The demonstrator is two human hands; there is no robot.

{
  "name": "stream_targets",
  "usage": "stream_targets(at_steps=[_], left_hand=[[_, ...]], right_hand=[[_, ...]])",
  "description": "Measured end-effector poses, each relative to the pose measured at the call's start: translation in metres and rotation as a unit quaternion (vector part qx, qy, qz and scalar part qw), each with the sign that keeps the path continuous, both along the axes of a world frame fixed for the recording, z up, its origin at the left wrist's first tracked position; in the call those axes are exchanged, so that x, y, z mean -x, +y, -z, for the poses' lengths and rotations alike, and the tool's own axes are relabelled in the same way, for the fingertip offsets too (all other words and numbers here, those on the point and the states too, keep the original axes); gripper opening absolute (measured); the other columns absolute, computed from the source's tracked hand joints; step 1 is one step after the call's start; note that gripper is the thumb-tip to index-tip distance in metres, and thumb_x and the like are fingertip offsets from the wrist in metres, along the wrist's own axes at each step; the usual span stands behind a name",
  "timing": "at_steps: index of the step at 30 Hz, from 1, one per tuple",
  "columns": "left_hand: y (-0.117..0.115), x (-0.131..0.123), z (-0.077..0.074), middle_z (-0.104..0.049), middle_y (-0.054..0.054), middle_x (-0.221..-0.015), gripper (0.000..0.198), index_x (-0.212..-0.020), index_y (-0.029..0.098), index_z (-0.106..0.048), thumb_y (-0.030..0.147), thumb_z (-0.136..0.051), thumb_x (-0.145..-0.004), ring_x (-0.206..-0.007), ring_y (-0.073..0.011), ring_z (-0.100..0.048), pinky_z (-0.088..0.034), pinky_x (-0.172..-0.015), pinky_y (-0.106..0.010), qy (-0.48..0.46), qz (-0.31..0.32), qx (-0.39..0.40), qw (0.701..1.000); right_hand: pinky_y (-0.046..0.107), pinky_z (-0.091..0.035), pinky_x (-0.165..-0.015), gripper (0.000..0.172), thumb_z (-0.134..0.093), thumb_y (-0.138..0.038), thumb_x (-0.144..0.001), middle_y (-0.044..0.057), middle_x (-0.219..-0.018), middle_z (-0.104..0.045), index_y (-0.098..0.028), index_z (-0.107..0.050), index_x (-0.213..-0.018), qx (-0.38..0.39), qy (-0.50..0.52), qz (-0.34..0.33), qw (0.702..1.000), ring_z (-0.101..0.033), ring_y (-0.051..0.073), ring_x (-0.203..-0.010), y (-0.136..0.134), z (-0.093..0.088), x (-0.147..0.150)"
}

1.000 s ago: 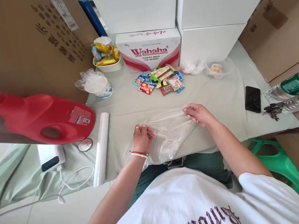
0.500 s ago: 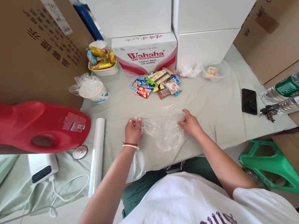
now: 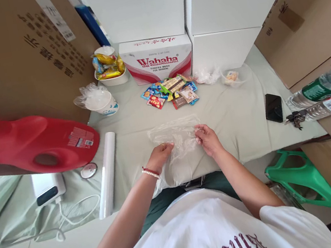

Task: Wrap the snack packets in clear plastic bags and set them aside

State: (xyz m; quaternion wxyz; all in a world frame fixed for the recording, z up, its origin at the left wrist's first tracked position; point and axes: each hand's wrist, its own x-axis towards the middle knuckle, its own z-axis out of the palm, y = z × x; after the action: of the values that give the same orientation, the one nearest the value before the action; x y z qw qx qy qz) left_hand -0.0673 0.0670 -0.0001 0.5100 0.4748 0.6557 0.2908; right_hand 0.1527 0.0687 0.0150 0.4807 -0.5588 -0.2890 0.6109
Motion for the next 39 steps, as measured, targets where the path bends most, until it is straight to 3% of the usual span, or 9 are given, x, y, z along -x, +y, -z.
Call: stream_targets(at_steps=[3,7,13,16,18,21,26,32,39], left_hand=[[0.007,-0.015,0.001,-0.057,0.004,-0.067,0.022,-0.082,0.024,-0.054,0.045,-0.056,-0.087,-0.060,-0.0136,-0.055,-0.047,-0.059,-0.026,-0.050,-0.048,-0.002,0.998],[0.014,-0.018,0.000,-0.062,0.003,-0.081,0.015,-0.094,0.026,-0.044,0.040,-0.042,-0.098,-0.054,-0.0113,-0.057,-0.048,-0.057,-0.025,-0.060,-0.113,-0.011,0.992],[0.011,-0.007,0.005,-0.064,0.002,-0.066,0.026,-0.099,0.026,-0.045,0.049,-0.036,-0.104,-0.038,-0.0149,-0.046,-0.039,-0.050,-0.030,0.017,-0.156,-0.006,0.988],[0.007,-0.008,0.009,-0.069,-0.003,-0.068,0.040,-0.098,0.023,-0.052,0.063,-0.049,-0.096,-0.047,-0.0180,-0.057,-0.042,-0.054,-0.031,-0.002,-0.122,0.040,0.992],[0.006,-0.012,0.012,-0.069,-0.003,-0.068,0.039,-0.093,0.022,-0.056,0.058,-0.066,-0.086,-0.061,-0.0199,-0.065,-0.047,-0.063,-0.031,-0.009,-0.100,0.036,0.994],[0.007,-0.016,0.013,-0.066,0.000,-0.071,0.027,-0.088,0.022,-0.056,0.046,-0.067,-0.083,-0.073,-0.0181,-0.067,-0.050,-0.069,-0.029,-0.023,-0.104,0.005,0.994],[0.009,-0.016,0.008,-0.059,0.005,-0.078,0.013,-0.096,0.025,-0.048,0.038,-0.048,-0.095,-0.057,-0.0118,-0.061,-0.050,-0.060,-0.026,-0.043,-0.136,-0.015,0.990],[0.010,0.010,0.011,-0.053,0.006,-0.060,0.031,-0.078,0.026,-0.047,0.049,-0.048,-0.098,-0.053,-0.0151,-0.058,-0.046,-0.066,-0.028,0.123,-0.106,-0.061,0.985],[0.014,0.043,0.017,-0.058,0.000,-0.070,0.031,-0.075,0.027,-0.044,0.045,-0.045,-0.100,-0.071,-0.0202,-0.058,-0.042,-0.072,-0.030,0.268,-0.120,-0.085,0.952]], right_hand=[[0.022,-0.043,-0.055,0.056,-0.089,-0.044,-0.065,-0.006,-0.079,-0.052,-0.026,-0.060,-0.109,0.049,-0.001,-0.042,0.998,-0.049,0.010,-0.065,-0.007,0.000,-0.012],[0.027,-0.053,-0.064,0.064,-0.090,-0.023,-0.055,-0.006,-0.082,-0.053,-0.026,-0.061,-0.112,0.049,-0.049,-0.099,0.993,-0.054,0.012,-0.070,-0.013,0.006,-0.032],[0.032,-0.057,-0.066,0.053,-0.079,-0.021,-0.062,-0.001,-0.091,-0.059,-0.026,-0.058,-0.111,0.028,-0.098,-0.061,0.993,-0.065,0.017,-0.079,-0.009,0.019,-0.044],[0.032,-0.059,-0.071,0.051,-0.074,-0.023,-0.068,-0.001,-0.093,-0.061,-0.027,-0.056,-0.115,-0.009,-0.094,-0.059,0.994,-0.068,0.017,-0.082,-0.010,0.024,-0.036],[0.033,-0.059,-0.072,0.048,-0.070,-0.025,-0.074,0.000,-0.093,-0.063,-0.027,-0.054,-0.119,-0.022,-0.092,-0.063,0.994,-0.069,0.017,-0.083,-0.011,0.027,-0.029],[0.030,-0.058,-0.063,0.040,-0.061,-0.031,-0.084,0.002,-0.095,-0.064,-0.027,-0.054,-0.123,-0.008,-0.131,-0.051,0.990,-0.071,0.017,-0.078,-0.012,0.030,-0.025],[0.027,-0.047,-0.047,0.043,-0.056,-0.038,-0.089,0.003,-0.091,-0.067,-0.027,-0.053,-0.130,0.002,-0.221,-0.051,0.974,-0.061,0.014,-0.057,-0.010,0.034,-0.031],[0.026,-0.043,-0.049,0.046,-0.071,-0.045,-0.079,0.002,-0.082,-0.068,-0.024,-0.058,-0.118,0.004,-0.147,-0.046,0.988,-0.056,0.014,-0.057,-0.003,0.038,-0.043],[0.026,-0.042,-0.052,0.045,-0.079,-0.051,-0.071,-0.004,-0.071,-0.058,-0.023,-0.063,-0.103,-0.013,-0.123,-0.058,0.991,-0.051,0.012,-0.056,-0.005,0.040,-0.054]])
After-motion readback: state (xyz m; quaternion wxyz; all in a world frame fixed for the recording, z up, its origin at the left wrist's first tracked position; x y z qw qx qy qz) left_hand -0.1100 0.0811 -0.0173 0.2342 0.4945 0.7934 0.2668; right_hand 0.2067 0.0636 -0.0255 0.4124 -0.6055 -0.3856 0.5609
